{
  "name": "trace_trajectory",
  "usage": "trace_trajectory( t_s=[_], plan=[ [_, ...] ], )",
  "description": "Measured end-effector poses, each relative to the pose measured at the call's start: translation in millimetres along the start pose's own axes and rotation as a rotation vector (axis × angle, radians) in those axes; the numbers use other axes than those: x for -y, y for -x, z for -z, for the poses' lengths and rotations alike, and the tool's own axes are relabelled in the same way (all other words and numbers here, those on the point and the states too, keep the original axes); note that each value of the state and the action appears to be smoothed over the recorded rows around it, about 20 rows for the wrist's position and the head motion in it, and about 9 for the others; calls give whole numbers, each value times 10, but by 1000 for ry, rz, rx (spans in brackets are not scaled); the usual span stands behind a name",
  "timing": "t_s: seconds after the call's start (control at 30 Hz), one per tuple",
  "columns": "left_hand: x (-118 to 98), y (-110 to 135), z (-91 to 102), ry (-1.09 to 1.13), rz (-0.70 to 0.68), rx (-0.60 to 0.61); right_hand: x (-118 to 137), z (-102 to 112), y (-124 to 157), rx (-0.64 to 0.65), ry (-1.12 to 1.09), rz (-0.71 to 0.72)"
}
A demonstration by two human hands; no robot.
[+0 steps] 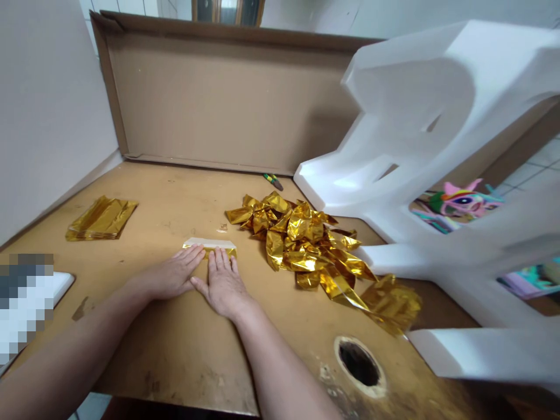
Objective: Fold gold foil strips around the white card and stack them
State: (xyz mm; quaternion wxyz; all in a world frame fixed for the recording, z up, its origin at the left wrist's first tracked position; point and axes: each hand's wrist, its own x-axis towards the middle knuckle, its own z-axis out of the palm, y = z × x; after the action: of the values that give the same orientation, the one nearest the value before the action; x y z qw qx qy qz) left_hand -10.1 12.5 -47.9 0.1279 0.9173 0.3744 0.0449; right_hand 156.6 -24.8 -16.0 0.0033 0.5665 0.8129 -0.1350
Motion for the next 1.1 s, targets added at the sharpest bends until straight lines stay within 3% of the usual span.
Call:
trace_trajectory(
  t_s=[0.27, 0.57, 0.7, 0.83, 1.1],
  plan=[
    [35, 41, 61, -26, 86, -5, -15, 99, 67, 63, 49, -151],
    [-105, -4, 88, -101, 169, -78, -75, 52, 77, 40, 96, -109],
    [-148, -50, 38, -122, 80, -105, -72, 77, 82, 76, 88, -120],
    [-158, -64, 6, -28, -37, -27, -74, 92, 82, 68, 80, -109],
    [-161, -70, 73, 107, -40, 29, -17, 55, 43, -38, 104, -84]
  ],
)
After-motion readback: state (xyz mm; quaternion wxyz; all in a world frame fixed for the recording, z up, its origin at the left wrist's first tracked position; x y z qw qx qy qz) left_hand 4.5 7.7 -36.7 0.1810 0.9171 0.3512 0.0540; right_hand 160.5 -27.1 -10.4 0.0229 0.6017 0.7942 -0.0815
